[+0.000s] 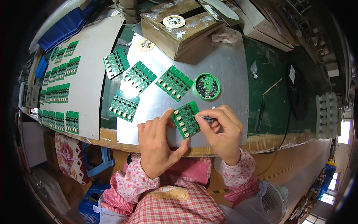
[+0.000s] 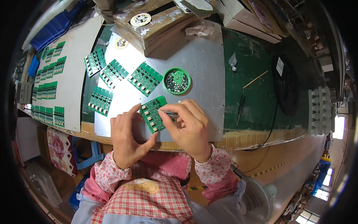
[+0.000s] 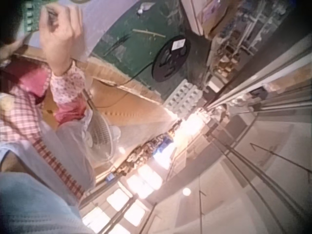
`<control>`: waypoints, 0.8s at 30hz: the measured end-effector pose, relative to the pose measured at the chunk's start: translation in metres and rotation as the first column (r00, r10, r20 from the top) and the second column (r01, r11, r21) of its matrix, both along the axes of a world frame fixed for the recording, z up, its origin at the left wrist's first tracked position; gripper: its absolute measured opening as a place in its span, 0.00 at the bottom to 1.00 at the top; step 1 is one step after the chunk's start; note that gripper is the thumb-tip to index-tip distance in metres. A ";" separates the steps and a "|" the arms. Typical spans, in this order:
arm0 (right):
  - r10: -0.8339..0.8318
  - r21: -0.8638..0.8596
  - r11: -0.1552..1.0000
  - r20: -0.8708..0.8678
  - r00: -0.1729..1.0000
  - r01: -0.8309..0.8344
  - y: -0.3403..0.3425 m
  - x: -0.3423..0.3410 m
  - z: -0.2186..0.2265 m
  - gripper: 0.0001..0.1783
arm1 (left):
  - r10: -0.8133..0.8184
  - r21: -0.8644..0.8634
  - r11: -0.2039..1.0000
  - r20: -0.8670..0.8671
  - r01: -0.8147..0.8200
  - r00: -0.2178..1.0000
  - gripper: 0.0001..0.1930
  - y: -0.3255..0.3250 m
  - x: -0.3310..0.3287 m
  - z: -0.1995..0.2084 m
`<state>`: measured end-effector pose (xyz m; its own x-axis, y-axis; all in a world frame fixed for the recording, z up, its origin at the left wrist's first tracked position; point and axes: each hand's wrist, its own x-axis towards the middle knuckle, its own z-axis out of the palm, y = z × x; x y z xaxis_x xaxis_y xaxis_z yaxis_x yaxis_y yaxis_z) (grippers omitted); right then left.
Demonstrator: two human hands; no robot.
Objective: The person places electronic components onto small green PCBs using tweezers.
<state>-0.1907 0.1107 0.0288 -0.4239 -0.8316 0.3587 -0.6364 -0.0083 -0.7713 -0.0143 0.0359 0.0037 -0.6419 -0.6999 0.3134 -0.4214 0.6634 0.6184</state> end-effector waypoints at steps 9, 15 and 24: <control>0.025 -0.010 1.000 -0.173 0.985 -0.027 -0.008 0.005 -0.010 0.10 | -0.022 -0.028 0.999 -0.012 0.022 1.000 0.40 -0.003 -0.001 -0.002; 0.042 0.003 0.999 -0.209 0.977 -0.042 -0.012 0.009 -0.012 0.10 | -0.013 -0.038 0.999 -0.014 0.013 1.000 0.43 -0.001 0.001 -0.005; 0.063 -0.006 0.998 -0.281 0.958 -0.067 -0.014 0.009 -0.019 0.12 | -0.008 -0.042 0.999 -0.022 0.007 1.000 0.42 0.000 0.001 -0.006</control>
